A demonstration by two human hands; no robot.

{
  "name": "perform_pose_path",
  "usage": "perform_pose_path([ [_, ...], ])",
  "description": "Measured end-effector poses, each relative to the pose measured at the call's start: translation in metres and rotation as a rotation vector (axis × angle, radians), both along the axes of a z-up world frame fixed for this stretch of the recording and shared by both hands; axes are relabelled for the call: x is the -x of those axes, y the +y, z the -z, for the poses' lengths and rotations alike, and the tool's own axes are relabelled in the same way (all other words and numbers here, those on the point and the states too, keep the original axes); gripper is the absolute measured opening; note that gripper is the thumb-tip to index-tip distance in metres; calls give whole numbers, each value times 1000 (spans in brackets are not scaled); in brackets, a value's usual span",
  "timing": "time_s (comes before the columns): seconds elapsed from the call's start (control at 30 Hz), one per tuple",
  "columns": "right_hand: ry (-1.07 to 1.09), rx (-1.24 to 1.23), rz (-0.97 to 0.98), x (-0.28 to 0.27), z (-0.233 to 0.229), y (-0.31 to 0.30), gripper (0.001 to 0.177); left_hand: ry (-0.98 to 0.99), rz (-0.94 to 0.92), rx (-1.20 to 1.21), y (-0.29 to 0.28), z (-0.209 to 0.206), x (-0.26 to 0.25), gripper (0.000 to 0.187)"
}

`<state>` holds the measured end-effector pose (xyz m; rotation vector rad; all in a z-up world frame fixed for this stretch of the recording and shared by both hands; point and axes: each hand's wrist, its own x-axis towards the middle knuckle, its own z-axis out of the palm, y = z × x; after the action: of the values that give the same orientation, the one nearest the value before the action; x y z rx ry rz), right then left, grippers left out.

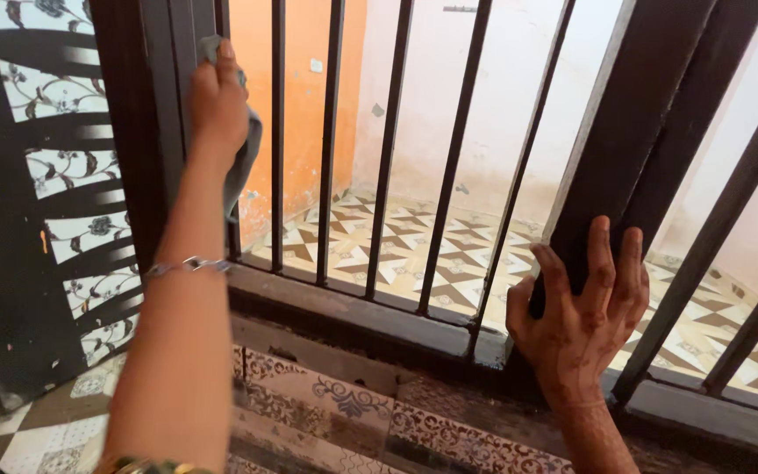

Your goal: The person wipes the bars and frame of a metal window grill using a cloth, reaching between the bars to clean different sides and parts of the frame.

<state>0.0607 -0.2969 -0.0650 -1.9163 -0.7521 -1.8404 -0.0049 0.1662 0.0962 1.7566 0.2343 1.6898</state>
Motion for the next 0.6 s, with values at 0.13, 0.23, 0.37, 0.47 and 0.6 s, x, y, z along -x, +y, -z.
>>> perform_pose_path([
  [0.13,-11,-4,2,-2,1,0,33,29,61,-6,-8,12,11,53],
  [0.23,-22,4,12,-5,2,-1,34,-7,83,27,-12,31,10,55],
  [0.37,-25,7,11,-5,3,-1,32,-30,65,32,-12,54,9,52],
  [0.47,-31,3,17,-4,2,-2,32,-41,65,36,-12,71,8,51],
  [0.6,-44,-5,21,-7,2,-2,34,-60,100,36,-12,100,7,50],
])
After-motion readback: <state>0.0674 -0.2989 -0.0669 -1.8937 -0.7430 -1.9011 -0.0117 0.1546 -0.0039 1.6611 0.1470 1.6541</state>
